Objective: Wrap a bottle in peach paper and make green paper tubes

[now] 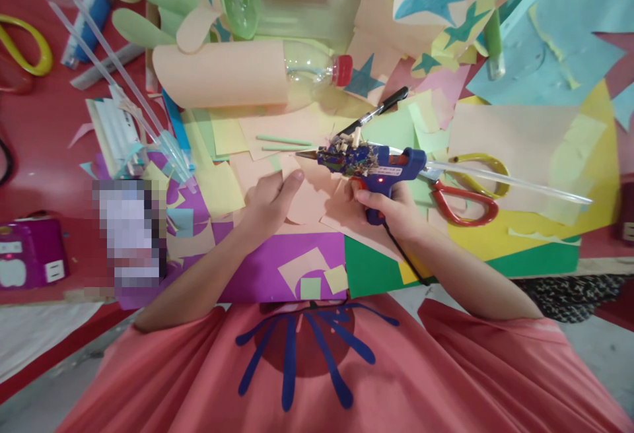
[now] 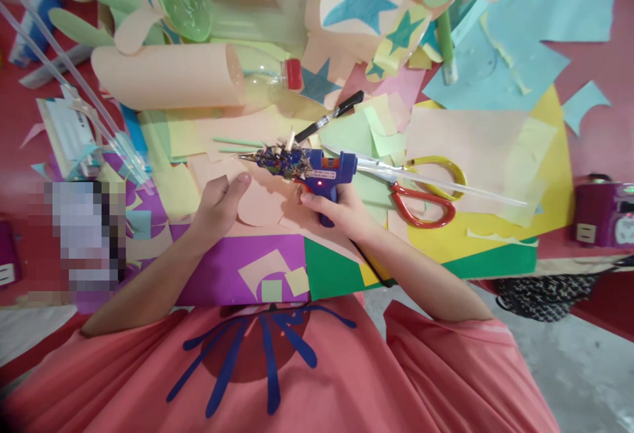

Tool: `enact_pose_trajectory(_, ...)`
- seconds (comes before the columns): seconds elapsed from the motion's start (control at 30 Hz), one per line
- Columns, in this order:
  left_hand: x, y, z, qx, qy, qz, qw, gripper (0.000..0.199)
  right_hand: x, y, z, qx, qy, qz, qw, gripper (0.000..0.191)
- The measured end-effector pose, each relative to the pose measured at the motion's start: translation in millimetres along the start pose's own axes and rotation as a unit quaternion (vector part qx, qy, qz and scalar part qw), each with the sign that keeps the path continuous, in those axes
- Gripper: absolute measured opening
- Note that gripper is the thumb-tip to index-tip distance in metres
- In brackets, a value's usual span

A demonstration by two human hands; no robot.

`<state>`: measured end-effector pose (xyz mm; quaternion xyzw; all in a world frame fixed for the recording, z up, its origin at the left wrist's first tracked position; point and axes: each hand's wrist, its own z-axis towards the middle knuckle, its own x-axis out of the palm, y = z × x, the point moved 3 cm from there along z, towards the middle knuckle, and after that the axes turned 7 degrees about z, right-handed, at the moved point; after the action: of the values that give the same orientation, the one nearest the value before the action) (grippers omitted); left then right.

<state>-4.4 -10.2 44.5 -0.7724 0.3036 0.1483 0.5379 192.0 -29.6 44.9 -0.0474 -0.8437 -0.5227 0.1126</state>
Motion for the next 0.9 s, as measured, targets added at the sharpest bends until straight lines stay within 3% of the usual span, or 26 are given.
enact_pose_trajectory(0.63,-3.7,-9.5,0.7,-0.002,-0.004,-0.092,0.996,0.044,-2.1,6.2,-0.6,-0.018,0.016,-0.014,1.000,0.020)
enact_pose_trajectory(0.9,-4.7,-7.0,2.0,0.000,-0.013,-0.126,0.992,0.048,-7.6,4.4,-0.2,-0.013,-0.028,-0.015,0.999,0.022)
